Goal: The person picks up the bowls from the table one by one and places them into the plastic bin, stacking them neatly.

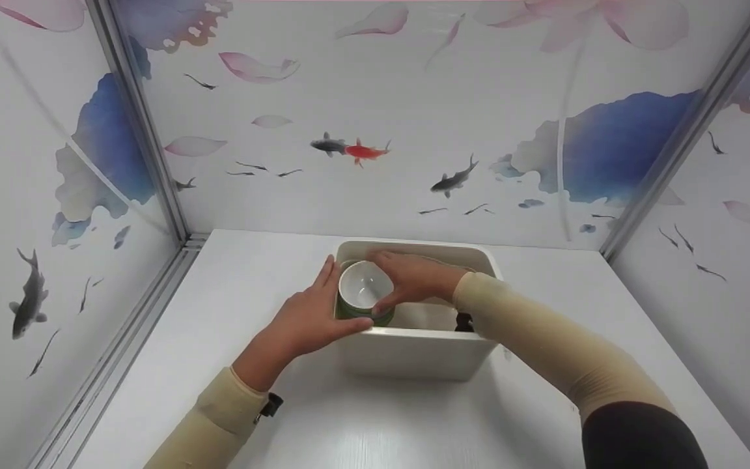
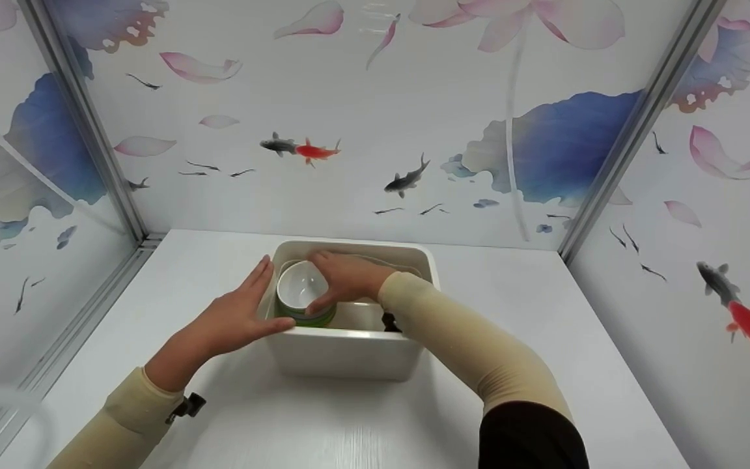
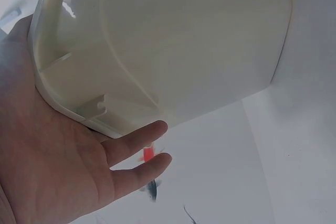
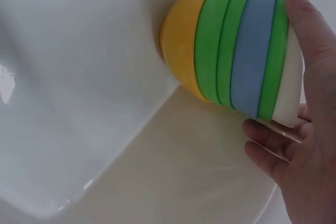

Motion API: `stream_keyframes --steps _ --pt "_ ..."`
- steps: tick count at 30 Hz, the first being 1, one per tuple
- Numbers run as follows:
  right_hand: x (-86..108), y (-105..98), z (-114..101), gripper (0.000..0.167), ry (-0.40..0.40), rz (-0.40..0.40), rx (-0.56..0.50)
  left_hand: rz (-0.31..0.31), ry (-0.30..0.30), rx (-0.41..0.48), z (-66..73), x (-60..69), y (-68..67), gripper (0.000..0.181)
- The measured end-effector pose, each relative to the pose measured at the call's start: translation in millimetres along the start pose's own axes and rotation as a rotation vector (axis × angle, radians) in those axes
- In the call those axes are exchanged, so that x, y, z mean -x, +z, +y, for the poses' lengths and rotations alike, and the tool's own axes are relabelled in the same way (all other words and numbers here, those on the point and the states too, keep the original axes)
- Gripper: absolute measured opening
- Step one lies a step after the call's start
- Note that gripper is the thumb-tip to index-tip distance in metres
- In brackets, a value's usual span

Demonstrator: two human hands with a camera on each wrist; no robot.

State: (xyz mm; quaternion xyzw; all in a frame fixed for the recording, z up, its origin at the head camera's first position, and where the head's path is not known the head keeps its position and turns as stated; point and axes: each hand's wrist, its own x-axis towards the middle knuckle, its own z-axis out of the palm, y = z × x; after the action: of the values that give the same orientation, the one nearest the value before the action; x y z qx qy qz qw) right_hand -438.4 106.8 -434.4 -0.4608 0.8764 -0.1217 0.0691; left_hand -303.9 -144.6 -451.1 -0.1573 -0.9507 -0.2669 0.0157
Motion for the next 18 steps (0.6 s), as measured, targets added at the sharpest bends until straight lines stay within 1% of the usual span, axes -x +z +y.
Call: stream_keyframes --steps 3,7,14,18 --pt "0.0 -0.4 -0.7 0.112 0.016 -0.01 0.045 0.0 0.001 0.001 0.6 -0.2 0.0 0.139" --pt "-0.3 0.1 -1.7 0.112 0.036 -0.017 0.077 0.001 0.002 0.005 0.8 -0.2 -0.1 0.138" --pt "-2.3 2.6 -2.4 0.101 0.019 -0.006 0.07 0.0 -0.004 0.016 0.4 0.2 -0.7 0.138" --pt "-1.2 3.7 -4.5 0.097 0.046 -0.018 0.072 0.006 0.005 0.021 2.2 1.3 -0.5 0.136"
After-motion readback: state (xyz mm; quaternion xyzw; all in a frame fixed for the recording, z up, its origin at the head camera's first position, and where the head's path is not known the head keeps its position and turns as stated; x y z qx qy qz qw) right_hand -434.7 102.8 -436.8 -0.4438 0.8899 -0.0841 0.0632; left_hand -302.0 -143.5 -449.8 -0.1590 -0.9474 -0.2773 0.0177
